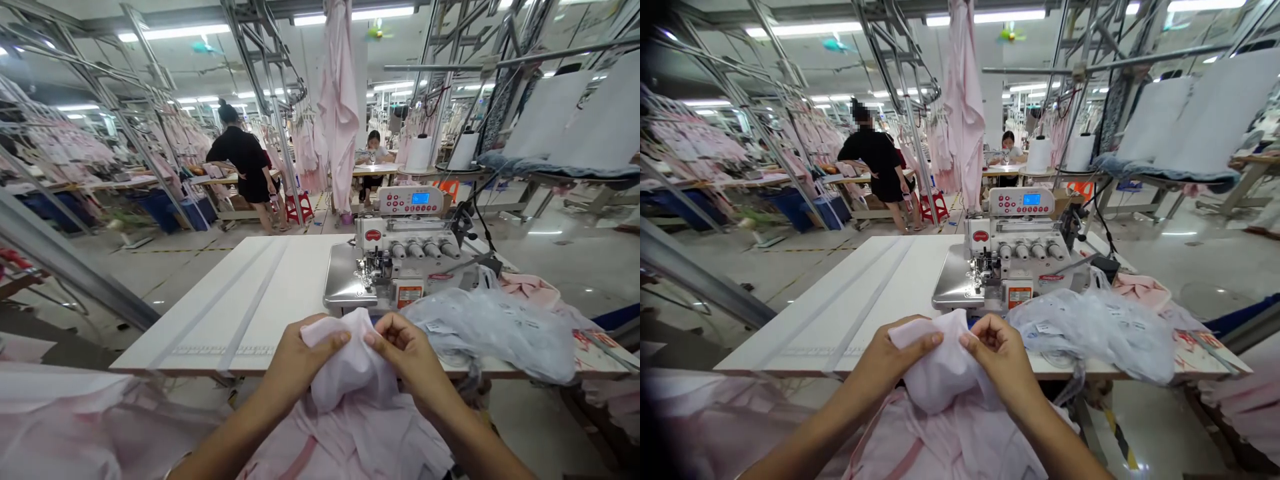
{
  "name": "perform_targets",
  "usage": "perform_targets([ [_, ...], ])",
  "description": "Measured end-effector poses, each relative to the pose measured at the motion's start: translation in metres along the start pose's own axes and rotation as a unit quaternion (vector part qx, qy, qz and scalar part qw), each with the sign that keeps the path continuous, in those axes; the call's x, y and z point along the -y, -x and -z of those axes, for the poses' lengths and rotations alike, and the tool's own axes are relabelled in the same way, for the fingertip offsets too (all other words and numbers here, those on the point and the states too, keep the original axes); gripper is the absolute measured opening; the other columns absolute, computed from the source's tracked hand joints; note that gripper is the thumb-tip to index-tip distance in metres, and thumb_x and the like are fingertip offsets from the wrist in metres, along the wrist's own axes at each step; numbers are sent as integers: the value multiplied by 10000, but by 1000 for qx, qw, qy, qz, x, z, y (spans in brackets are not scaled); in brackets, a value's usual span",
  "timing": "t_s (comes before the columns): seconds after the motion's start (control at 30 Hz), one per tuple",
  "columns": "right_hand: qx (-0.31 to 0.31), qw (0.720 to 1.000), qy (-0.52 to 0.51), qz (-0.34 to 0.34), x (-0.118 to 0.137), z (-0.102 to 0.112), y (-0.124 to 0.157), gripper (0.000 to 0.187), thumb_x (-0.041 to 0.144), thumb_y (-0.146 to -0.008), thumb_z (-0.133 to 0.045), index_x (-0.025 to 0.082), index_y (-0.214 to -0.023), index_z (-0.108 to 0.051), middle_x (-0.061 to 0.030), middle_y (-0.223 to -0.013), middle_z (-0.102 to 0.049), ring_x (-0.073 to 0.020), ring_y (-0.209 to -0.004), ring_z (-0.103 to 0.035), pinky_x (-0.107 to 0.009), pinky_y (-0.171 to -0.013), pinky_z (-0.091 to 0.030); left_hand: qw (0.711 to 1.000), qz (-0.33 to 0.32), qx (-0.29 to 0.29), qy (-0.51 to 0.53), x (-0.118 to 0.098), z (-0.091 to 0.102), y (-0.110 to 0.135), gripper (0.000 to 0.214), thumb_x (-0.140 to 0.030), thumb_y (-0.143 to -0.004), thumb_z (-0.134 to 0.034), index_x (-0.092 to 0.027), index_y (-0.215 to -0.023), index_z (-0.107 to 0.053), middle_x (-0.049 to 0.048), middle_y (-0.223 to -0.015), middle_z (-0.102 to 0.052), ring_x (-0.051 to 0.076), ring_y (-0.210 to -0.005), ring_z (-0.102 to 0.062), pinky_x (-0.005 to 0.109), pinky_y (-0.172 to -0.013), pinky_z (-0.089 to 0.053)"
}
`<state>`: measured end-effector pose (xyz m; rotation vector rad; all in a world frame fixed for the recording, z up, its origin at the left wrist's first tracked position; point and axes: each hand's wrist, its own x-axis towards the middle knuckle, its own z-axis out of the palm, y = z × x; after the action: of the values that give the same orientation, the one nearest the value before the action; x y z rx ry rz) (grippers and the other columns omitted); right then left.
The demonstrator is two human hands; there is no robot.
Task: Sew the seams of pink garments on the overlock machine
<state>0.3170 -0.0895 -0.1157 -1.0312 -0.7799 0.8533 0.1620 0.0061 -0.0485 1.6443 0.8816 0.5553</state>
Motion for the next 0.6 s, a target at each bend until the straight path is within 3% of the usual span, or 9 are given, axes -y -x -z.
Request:
perform_targets([
  [0.07, -30, 997, 45, 61, 2, -2, 4, 252, 350, -843, -761, 181, -734, -609, 2, -731, -579, -145, -675, -531, -217, -596, -417, 999, -20, -22, -41, 0, 8, 0, 360, -491, -703, -757, -144, -746, -673, 5, -664, -607, 130, -621, -522, 204, -555, -391],
  [0.13, -30, 978, 119, 168, 1, -8, 13, 146, 246, -918, -664, 190, -785, -644, -32, -821, -628, -175, -784, -592, -247, -704, -477, 997, -20, -58, -51, 3, 14, 0, 327, -471, -715, -731, -155, -766, -667, 0, -685, -612, 133, -648, -531, 200, -573, -394],
  [0.23, 107, 914, 227, 318, -9, -26, 28, 215, 85, -963, -488, 189, -1014, -669, -99, -987, -686, -213, -943, -644, -292, -842, -520, 994, 61, -75, 42, 10, 18, 5, 292, -386, -659, -741, -166, -831, -657, -16, -686, -605, 118, -610, -513, 193, -552, -380],
  [0.3, 194, 879, 262, 348, -19, -38, 35, 309, 50, -964, -410, 169, -1125, -646, -133, -1041, -704, -230, -969, -665, -306, -846, -545, 976, 146, -56, 153, 16, 19, 9, 316, -352, -612, -732, -150, -845, -663, 6, -713, -628, 130, -620, -538, 212, -568, -411],
  [0.37, 210, 877, 272, 337, -30, -47, 37, 324, 61, -978, -380, 166, -1132, -644, -134, -1039, -719, -234, -949, -683, -312, -824, -559, 959, 189, -47, 205, 20, 23, 12, 320, -377, -612, -729, -134, -811, -667, 32, -730, -645, 148, -651, -564, 232, -597, -438],
  [0.43, 196, 887, 272, 318, -41, -55, 37, 307, 88, -991, -388, 177, -1134, -645, -117, -1032, -733, -233, -922, -694, -322, -810, -560, 969, 190, -39, 151, 25, 30, 13, 343, -411, -604, -771, -136, -778, -663, 16, -676, -626, 135, -606, -535, 223, -564, -409],
  [0.5, 183, 891, 273, 314, -51, -63, 40, 288, 123, -1003, -395, 183, -1121, -650, -106, -1011, -746, -232, -902, -701, -325, -800, -556, 986, 165, -16, 31, 28, 41, 12, 349, -400, -574, -819, -143, -745, -656, -13, -616, -592, 112, -554, -484, 204, -523, -350],
  [0.6, 241, 864, 213, 387, -61, -78, 44, 331, 247, -1051, -350, 212, -985, -672, -50, -807, -757, -180, -720, -702, -249, -686, -543, 986, 102, -9, -129, 29, 57, 8, 268, -366, -607, -800, -154, -694, -660, -3, -643, -628, 133, -614, -535, 207, -574, -382],
])
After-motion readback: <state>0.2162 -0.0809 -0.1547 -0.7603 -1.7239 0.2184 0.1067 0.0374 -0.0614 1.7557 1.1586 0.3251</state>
